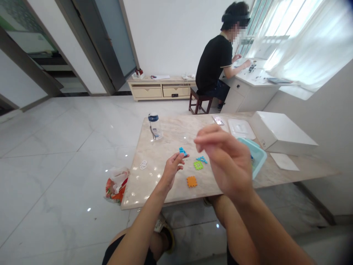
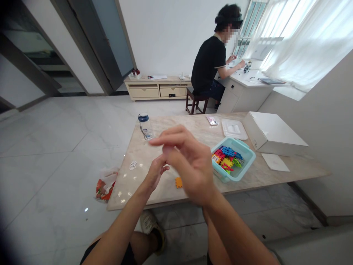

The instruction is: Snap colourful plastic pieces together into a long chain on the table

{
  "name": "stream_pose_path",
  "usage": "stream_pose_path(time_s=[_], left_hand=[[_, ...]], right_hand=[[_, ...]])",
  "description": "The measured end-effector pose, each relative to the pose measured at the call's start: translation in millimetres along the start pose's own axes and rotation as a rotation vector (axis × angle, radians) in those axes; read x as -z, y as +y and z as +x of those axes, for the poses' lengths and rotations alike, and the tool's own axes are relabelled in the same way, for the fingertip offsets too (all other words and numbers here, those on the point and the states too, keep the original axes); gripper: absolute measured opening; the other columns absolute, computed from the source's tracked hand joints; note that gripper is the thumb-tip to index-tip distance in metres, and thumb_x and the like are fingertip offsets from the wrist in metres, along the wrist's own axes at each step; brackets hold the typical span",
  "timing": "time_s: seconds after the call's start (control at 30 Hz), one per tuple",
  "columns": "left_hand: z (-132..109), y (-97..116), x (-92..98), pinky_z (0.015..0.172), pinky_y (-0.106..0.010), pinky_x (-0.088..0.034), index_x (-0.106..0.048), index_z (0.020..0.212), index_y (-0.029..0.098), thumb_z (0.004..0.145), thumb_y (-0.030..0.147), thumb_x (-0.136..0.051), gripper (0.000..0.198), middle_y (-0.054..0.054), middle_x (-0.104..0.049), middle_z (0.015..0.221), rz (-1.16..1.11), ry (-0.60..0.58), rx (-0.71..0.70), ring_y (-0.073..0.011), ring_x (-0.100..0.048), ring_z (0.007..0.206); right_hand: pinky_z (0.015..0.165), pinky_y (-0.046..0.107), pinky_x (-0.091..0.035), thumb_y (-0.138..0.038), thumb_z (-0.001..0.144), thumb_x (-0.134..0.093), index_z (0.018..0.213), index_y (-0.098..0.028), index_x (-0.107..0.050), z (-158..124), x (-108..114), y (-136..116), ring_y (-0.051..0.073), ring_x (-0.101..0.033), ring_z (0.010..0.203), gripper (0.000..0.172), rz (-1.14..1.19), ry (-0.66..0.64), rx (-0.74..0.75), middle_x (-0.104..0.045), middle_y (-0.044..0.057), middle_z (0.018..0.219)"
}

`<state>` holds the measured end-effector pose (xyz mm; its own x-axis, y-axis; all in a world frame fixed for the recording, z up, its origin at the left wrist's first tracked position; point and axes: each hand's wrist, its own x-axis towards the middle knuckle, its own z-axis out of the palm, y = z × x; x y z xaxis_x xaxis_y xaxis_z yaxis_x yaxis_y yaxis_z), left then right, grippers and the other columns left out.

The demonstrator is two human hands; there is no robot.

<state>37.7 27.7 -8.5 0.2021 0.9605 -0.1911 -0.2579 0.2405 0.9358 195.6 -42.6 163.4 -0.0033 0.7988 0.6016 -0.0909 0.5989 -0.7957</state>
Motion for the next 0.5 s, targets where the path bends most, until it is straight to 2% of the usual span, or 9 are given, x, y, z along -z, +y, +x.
stream_pose_path(time_s=[0.07,0.13,0.2,0.27,0.33,0.37,0.5], left_hand=[[-1,2,1.1,0.068,-0.025,-0.045,-0.078,0.111,0.018,0.086,0.063,-0.079,0.052,-0.015,-0.078,0.124,-0.042,0.011,-0.017,-0.0158,-0.060,0.084],[-2,4,2.0,0.068,-0.024,-0.046,-0.078,0.109,0.018,0.085,0.064,-0.080,0.052,-0.015,-0.079,0.121,-0.092,0.033,-0.004,-0.0150,-0.060,0.081],[-2,7,3.0,0.067,-0.024,-0.047,-0.077,0.108,0.019,0.083,0.066,-0.082,0.054,-0.014,-0.080,0.119,-0.142,0.057,0.029,-0.0142,-0.060,0.079],[-1,11,4.7,0.067,-0.023,-0.048,-0.076,0.107,0.019,0.082,0.066,-0.083,0.053,-0.013,-0.080,0.120,-0.189,0.071,0.052,-0.0130,-0.061,0.078],[1,14,7.0,0.066,-0.021,-0.049,-0.075,0.106,0.020,0.082,0.065,-0.083,0.052,-0.012,-0.080,0.121,-0.235,0.084,0.060,-0.0117,-0.061,0.076],[2,15,8.1,0.065,-0.020,-0.049,-0.075,0.106,0.020,0.082,0.064,-0.083,0.051,-0.012,-0.080,0.121,-0.258,0.091,0.066,-0.0112,-0.061,0.075],[2,19,10.1,0.064,-0.019,-0.050,-0.074,0.105,0.019,0.083,0.064,-0.082,0.050,-0.012,-0.081,0.118,-0.336,0.105,0.113,-0.0103,-0.060,0.073]], right_hand=[[0.088,0.038,-0.056,-0.028,0.102,-0.059,0.116,-0.026,-0.077,29,12,46,0.020,-0.065,0.096,0.023,-0.169,0.004,-0.094,-0.072,0.005,0.106],[0.081,0.035,-0.056,-0.025,0.097,-0.060,0.115,-0.020,-0.076,40,31,103,0.019,-0.065,0.087,0.025,-0.375,0.019,-0.273,-0.074,0.005,0.101],[0.080,0.033,-0.055,-0.021,0.097,-0.054,0.122,-0.014,-0.073,33,53,158,0.020,-0.066,0.084,0.032,-0.628,0.020,-0.482,-0.075,0.007,0.097],[0.092,0.033,-0.054,-0.013,0.099,-0.046,0.131,-0.011,-0.070,15,73,198,0.021,-0.069,0.096,0.040,-0.928,-0.084,-0.613,-0.076,0.012,0.109],[0.104,0.030,-0.048,-0.008,0.100,-0.046,0.141,-0.012,-0.065,-3,88,222,0.021,-0.067,0.115,0.046,-1.143,-0.318,-0.663,-0.073,0.014,0.127],[0.107,0.029,-0.046,-0.006,0.100,-0.047,0.143,-0.011,-0.065,-10,94,229,0.021,-0.066,0.120,0.047,-1.190,-0.385,-0.689,-0.072,0.015,0.131],[0.108,0.029,-0.046,-0.008,0.099,-0.058,0.141,-0.009,-0.067,-20,103,244,0.025,-0.065,0.126,0.044,-1.275,-0.514,-0.799,-0.067,0.020,0.139]])
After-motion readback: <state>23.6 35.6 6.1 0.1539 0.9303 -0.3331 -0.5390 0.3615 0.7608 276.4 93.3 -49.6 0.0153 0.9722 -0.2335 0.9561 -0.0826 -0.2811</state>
